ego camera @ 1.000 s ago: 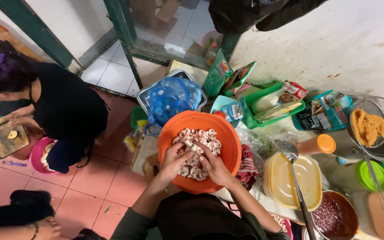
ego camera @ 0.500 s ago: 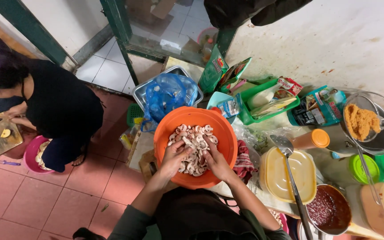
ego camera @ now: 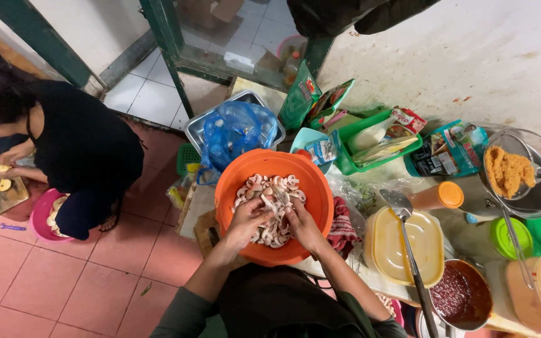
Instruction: Sorting sliced mushrooms and other food ingredients into a large bowl.
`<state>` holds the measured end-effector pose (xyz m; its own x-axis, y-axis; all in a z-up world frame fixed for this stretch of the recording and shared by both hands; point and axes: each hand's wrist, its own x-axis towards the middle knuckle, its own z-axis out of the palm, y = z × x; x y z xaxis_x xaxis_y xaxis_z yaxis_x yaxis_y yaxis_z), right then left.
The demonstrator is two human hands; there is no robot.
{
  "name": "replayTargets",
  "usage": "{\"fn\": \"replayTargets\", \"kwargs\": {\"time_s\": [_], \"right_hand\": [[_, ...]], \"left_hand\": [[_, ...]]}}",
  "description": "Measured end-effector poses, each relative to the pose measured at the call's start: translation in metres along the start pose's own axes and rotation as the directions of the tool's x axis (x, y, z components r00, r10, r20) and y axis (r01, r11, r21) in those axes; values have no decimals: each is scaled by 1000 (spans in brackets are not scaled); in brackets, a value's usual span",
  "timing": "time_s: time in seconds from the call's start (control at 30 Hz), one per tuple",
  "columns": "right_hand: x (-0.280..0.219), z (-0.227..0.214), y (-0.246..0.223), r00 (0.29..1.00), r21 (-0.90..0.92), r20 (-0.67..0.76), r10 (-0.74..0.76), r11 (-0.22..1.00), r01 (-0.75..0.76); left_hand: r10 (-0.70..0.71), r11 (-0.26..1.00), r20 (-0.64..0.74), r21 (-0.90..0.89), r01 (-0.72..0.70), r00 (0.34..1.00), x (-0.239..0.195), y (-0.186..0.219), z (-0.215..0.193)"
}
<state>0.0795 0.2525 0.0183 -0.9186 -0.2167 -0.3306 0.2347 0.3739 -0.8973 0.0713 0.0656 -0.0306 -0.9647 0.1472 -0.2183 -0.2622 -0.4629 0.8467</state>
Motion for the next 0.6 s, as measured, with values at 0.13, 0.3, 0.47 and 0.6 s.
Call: {"fn": "replayTargets", "kwargs": {"time_s": [0.13,0.3,0.47,0.6], "right_hand": [[-12,-12,-12,998,-129,51,-45,990,51],[-16,-6,-34,976,-119,152,-157,977,176],[-13,0,-46,980,-145,148,-132,978,153],[-2,2,-24,999,-55,46,8,998,-6]], "left_hand": [[54,996,-102,81,-46,993,4,-1,-11],[106,992,-69,74,-101,992,2,20,-3],[31,999,-30,44,-30,999,8,-7,-13],[-179,981,219,118,156,959,1,50,-3]]}}
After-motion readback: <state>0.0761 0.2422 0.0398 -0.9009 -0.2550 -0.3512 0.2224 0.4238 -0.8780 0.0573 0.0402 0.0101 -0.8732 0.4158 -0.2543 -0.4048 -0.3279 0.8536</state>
